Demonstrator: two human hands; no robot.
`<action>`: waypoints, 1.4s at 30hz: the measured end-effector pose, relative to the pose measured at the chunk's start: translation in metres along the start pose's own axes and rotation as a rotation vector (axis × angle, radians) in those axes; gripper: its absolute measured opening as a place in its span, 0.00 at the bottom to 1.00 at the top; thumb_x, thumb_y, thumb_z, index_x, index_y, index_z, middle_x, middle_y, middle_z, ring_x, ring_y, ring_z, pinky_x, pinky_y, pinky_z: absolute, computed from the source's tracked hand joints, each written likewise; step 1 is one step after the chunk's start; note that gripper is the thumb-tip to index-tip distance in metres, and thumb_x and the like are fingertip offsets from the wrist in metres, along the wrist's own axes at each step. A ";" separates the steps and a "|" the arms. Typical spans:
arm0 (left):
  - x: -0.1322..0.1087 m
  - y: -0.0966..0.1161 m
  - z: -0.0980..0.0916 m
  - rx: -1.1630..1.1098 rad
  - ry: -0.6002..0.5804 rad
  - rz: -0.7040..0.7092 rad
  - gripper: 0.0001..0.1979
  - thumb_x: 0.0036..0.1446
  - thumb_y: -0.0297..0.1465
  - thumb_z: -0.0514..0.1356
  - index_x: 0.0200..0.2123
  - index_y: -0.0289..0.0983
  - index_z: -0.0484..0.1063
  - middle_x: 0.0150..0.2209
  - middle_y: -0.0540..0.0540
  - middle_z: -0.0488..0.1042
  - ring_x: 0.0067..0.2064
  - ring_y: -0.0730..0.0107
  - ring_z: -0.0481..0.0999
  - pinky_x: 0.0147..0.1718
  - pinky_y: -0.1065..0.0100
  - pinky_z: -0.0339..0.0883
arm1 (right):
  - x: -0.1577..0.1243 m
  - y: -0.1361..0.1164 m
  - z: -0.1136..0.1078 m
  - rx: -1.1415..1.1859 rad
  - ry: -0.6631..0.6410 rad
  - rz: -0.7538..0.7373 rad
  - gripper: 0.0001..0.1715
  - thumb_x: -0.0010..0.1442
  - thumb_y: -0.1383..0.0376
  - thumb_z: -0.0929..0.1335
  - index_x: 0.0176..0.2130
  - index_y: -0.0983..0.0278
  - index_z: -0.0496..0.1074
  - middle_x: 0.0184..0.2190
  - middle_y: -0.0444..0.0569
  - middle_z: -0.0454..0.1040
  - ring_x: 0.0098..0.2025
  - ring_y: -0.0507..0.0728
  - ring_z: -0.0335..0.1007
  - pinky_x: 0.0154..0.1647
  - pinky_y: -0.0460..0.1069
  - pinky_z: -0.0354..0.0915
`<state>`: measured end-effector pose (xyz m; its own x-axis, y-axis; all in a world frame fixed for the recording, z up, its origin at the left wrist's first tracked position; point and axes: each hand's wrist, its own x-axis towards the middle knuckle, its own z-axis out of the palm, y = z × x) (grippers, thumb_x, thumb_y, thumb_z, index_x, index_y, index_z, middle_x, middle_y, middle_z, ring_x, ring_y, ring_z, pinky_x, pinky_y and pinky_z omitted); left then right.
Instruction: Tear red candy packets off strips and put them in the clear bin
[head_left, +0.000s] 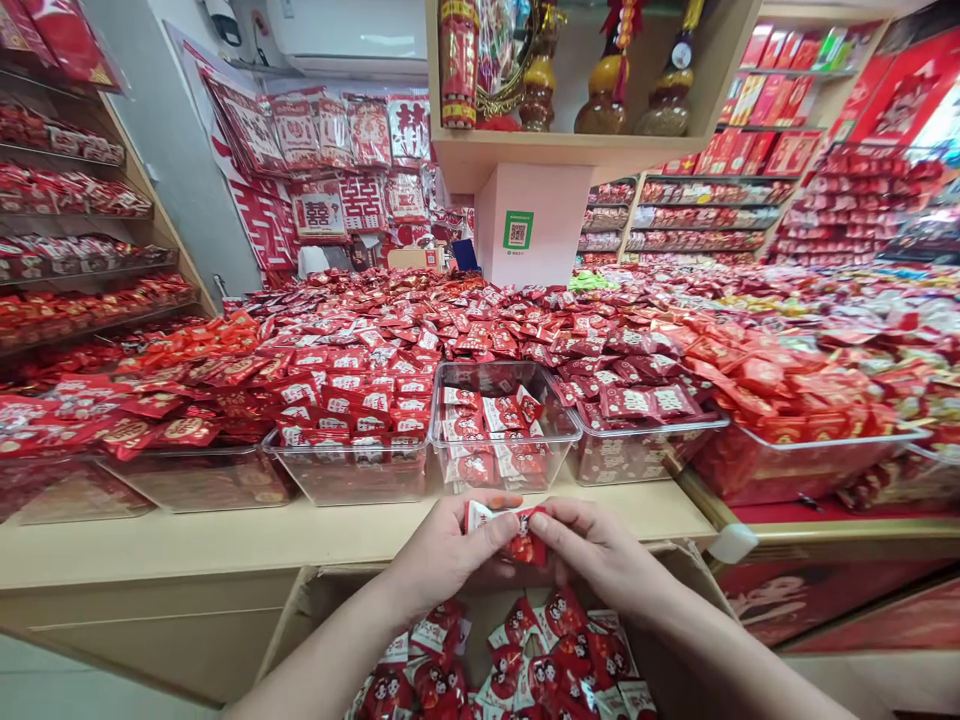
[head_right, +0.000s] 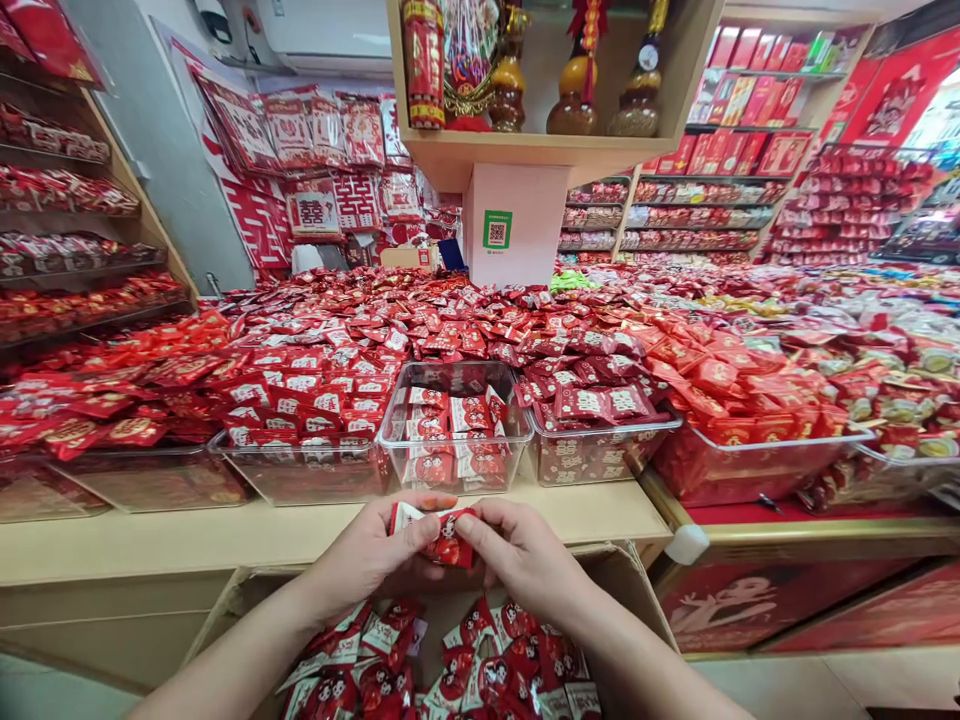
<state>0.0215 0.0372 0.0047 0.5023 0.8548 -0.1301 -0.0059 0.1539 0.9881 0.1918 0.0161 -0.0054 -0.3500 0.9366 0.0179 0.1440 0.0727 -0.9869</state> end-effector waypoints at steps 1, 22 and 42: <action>0.000 0.000 0.000 -0.036 -0.015 -0.013 0.18 0.48 0.38 0.58 0.41 0.36 0.68 0.32 0.46 0.74 0.33 0.68 0.73 0.29 0.68 0.67 | 0.001 0.001 0.000 -0.015 0.019 -0.014 0.19 0.55 0.54 0.60 0.25 0.66 0.63 0.18 0.39 0.59 0.18 0.45 0.55 0.19 0.41 0.55; 0.001 0.000 0.003 -0.040 0.013 0.002 0.13 0.48 0.34 0.60 0.37 0.34 0.66 0.32 0.44 0.75 0.25 0.73 0.75 0.19 0.78 0.64 | 0.005 0.005 0.004 0.004 0.261 -0.052 0.21 0.53 0.52 0.61 0.22 0.66 0.63 0.16 0.41 0.59 0.19 0.47 0.53 0.20 0.43 0.53; -0.002 0.001 0.009 -0.134 0.065 -0.064 0.14 0.49 0.36 0.58 0.39 0.36 0.66 0.35 0.45 0.73 0.28 0.74 0.74 0.22 0.77 0.65 | -0.002 0.001 0.006 -0.891 0.262 -0.593 0.10 0.53 0.70 0.62 0.38 0.61 0.63 0.46 0.52 0.64 0.47 0.57 0.59 0.43 0.53 0.61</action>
<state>0.0282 0.0310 0.0063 0.4482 0.8709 -0.2017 -0.0931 0.2699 0.9584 0.1868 0.0117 -0.0077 -0.3921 0.7073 0.5882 0.6709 0.6573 -0.3432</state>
